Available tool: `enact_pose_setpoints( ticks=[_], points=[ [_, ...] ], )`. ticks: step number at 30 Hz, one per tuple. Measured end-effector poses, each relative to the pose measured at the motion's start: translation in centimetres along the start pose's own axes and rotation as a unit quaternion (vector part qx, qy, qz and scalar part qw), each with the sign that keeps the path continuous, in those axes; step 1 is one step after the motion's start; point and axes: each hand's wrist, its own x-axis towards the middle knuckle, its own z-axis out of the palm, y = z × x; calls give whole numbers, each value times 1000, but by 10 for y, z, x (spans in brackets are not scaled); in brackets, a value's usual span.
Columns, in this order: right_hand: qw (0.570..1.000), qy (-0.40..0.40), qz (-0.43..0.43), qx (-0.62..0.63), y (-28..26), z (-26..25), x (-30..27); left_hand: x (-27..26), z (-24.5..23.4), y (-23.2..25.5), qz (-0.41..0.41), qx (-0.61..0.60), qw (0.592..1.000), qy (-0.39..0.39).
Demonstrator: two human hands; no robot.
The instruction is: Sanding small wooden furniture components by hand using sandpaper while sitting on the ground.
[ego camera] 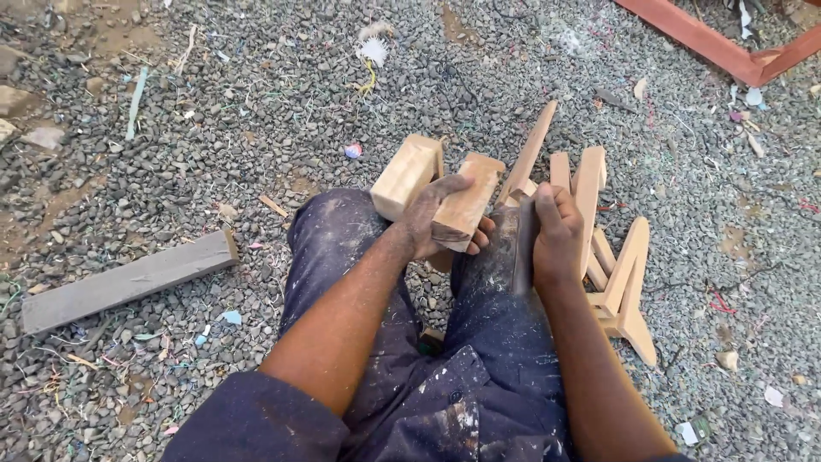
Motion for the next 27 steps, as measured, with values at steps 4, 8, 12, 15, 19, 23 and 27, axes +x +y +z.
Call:
enact_pose_setpoints(
  ticks=[4,8,12,15,19,23,27],
  points=[
    [998,-53,-5,24,-19,16,-29,-17,-11,16,27,-78,996,-42],
    [992,-114,-40,21,-22,38,-45,-32,-22,25,56,-121,989,-71],
    [982,-164,-35,83,-22,52,-57,-42,-19,19,118,-133,984,-22],
    [979,-193,-20,61,-11,53,-53,-42,-15,20,122,-70,990,-31],
    [974,-223,35,13,-26,55,-55,-25,-24,10,155,-30,987,-8],
    [964,-251,77,38,-13,52,-53,-14,-31,7,206,-11,978,29],
    [948,-315,45,11,-5,53,-50,-21,-23,13,224,1,973,59]
  ],
)
